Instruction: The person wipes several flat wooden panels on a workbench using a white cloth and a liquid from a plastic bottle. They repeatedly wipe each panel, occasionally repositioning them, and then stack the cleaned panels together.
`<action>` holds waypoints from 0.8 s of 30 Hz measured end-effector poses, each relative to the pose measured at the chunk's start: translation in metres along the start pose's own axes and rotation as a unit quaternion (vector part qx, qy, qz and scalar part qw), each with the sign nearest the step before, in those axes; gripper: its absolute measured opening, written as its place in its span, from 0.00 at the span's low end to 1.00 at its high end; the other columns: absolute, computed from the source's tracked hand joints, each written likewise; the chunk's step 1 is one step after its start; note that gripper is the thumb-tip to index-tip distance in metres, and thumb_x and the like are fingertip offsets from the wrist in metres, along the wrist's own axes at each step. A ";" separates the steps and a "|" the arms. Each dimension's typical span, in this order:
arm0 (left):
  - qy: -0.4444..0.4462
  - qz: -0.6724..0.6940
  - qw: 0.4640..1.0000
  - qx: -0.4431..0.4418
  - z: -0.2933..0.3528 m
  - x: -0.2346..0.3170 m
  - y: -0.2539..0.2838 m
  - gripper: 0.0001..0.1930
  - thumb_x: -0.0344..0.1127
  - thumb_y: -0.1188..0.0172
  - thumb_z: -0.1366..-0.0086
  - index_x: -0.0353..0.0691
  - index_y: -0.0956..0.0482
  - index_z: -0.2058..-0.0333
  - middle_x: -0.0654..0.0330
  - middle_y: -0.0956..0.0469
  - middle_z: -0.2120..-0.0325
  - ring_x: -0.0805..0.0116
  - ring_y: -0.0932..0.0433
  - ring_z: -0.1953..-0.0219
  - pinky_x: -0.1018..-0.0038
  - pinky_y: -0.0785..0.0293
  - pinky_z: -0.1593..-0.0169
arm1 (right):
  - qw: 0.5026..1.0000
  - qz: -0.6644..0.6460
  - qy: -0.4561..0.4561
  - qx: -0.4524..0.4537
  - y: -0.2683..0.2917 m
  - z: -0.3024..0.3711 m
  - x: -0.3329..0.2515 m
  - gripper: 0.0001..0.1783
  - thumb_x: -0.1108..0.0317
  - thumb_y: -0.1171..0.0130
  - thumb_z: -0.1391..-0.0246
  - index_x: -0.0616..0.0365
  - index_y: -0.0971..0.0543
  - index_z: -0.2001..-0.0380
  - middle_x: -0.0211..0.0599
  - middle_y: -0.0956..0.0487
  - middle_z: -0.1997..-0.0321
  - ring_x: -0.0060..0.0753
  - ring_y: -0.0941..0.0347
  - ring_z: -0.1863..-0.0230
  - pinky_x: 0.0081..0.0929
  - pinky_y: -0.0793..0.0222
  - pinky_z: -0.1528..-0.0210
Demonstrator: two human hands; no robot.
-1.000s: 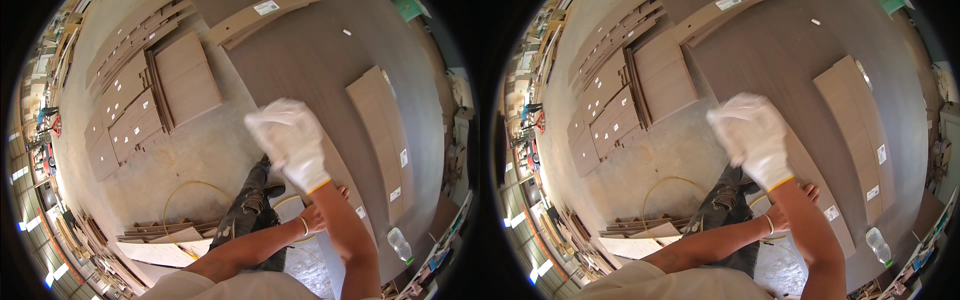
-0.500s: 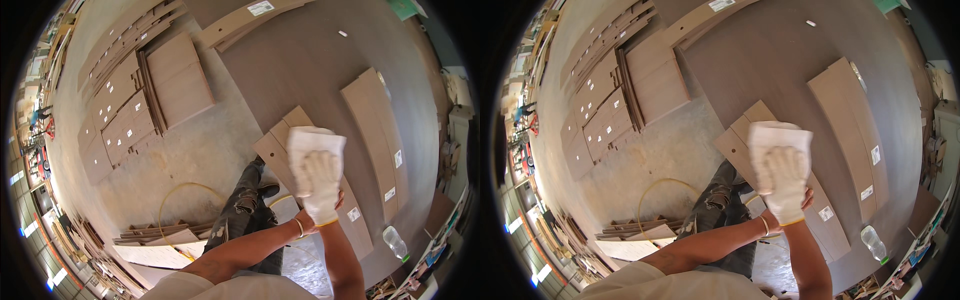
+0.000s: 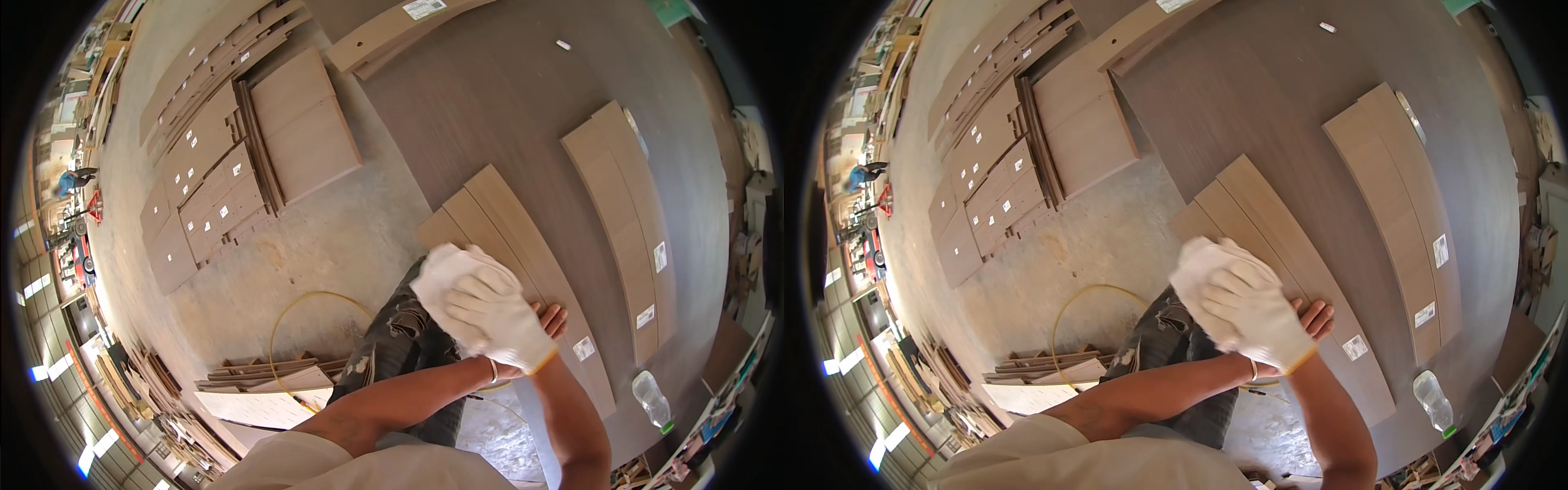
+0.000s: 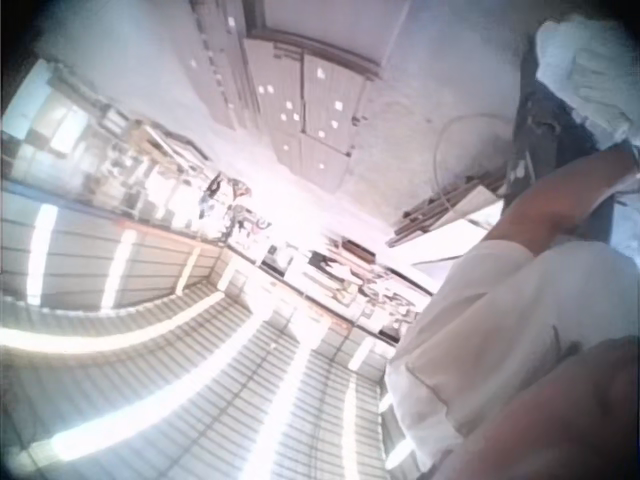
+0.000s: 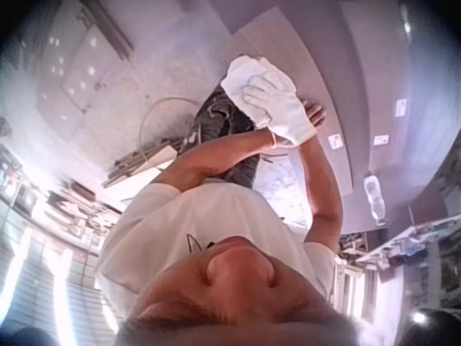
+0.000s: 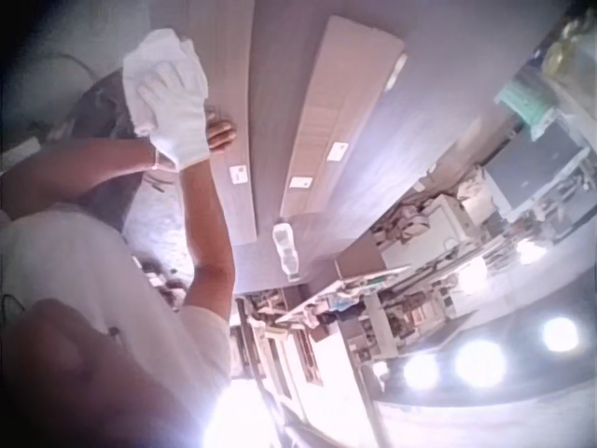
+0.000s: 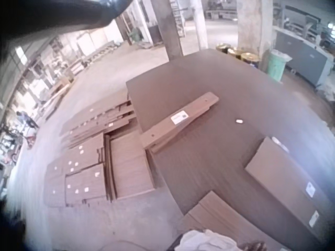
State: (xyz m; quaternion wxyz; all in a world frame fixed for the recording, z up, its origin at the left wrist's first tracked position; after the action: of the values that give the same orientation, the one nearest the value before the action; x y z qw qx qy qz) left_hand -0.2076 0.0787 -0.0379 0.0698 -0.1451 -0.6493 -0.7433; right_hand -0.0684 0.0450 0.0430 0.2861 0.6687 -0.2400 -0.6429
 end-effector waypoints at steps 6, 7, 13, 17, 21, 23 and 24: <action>-0.006 0.096 0.993 0.065 0.002 -0.013 0.040 0.31 0.51 0.45 0.25 0.38 0.27 0.31 0.53 0.32 0.27 0.51 0.44 0.21 0.38 0.56 0.21 | 0.841 -0.242 -0.362 0.321 0.053 0.163 0.086 0.15 0.70 0.43 0.48 0.57 0.17 0.56 0.28 0.22 0.63 0.28 0.28 0.59 0.33 0.31 0.52; 0.005 0.110 0.992 0.059 0.001 -0.016 0.045 0.32 0.50 0.46 0.25 0.38 0.28 0.30 0.51 0.35 0.26 0.48 0.49 0.19 0.39 0.56 0.21 | 0.774 -0.314 -0.411 0.364 0.048 0.192 0.087 0.13 0.71 0.46 0.46 0.59 0.19 0.59 0.27 0.25 0.66 0.25 0.31 0.64 0.30 0.33 0.59; 0.125 0.219 0.943 0.219 -0.020 -0.176 0.128 0.22 0.36 0.49 0.24 0.44 0.24 0.34 0.45 0.31 0.30 0.38 0.37 0.26 0.43 0.45 0.24 | 0.829 -0.070 -0.398 0.388 0.009 0.214 0.021 0.19 0.68 0.44 0.44 0.60 0.22 0.49 0.41 0.25 0.51 0.43 0.33 0.49 0.43 0.42 0.45; 0.084 -0.112 0.982 0.127 -0.057 -0.242 0.121 0.28 0.41 0.50 0.23 0.47 0.32 0.27 0.50 0.41 0.22 0.43 0.48 0.20 0.43 0.53 0.21 | 0.908 -0.035 -0.397 0.132 -0.059 0.071 -0.008 0.34 0.65 0.39 0.42 0.56 0.28 0.31 0.47 0.28 0.29 0.53 0.41 0.21 0.56 0.49 0.19; 0.051 -0.121 0.984 0.118 -0.054 -0.259 0.105 0.27 0.45 0.55 0.21 0.48 0.32 0.26 0.57 0.40 0.22 0.51 0.48 0.19 0.46 0.52 0.21 | 0.910 -0.005 -0.265 0.317 -0.050 0.033 -0.027 0.34 0.52 0.31 0.52 0.53 0.19 0.42 0.36 0.27 0.28 0.44 0.41 0.21 0.48 0.51 0.18; 0.045 -0.102 0.987 0.116 -0.057 -0.254 0.105 0.27 0.45 0.57 0.20 0.48 0.32 0.26 0.58 0.40 0.22 0.52 0.47 0.19 0.47 0.52 0.21 | 0.913 -0.033 -0.272 0.303 -0.055 0.060 -0.023 0.46 0.43 0.26 0.62 0.57 0.20 0.39 0.37 0.28 0.26 0.42 0.42 0.19 0.45 0.54 0.16; 0.045 -0.098 0.989 0.100 -0.059 -0.249 0.103 0.27 0.45 0.57 0.20 0.47 0.33 0.26 0.57 0.41 0.22 0.51 0.49 0.19 0.47 0.54 0.20 | 0.875 0.082 -0.274 0.390 -0.065 0.100 -0.029 0.25 0.52 0.36 0.45 0.52 0.17 0.48 0.32 0.23 0.36 0.45 0.34 0.27 0.53 0.43 0.23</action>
State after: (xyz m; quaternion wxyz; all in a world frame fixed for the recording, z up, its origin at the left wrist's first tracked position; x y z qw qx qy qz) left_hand 0.0514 -0.0154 -0.0239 0.0398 -0.0392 -0.7277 -0.6836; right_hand -0.1724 0.1044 0.0179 -0.0235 0.5013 -0.5935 -0.6291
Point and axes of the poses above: each hand's wrist, its own z-axis away from the middle knuckle, its own y-axis out of the back of the hand, x = y × z, the point moved 7 cm from there along -z, towards the middle knuckle
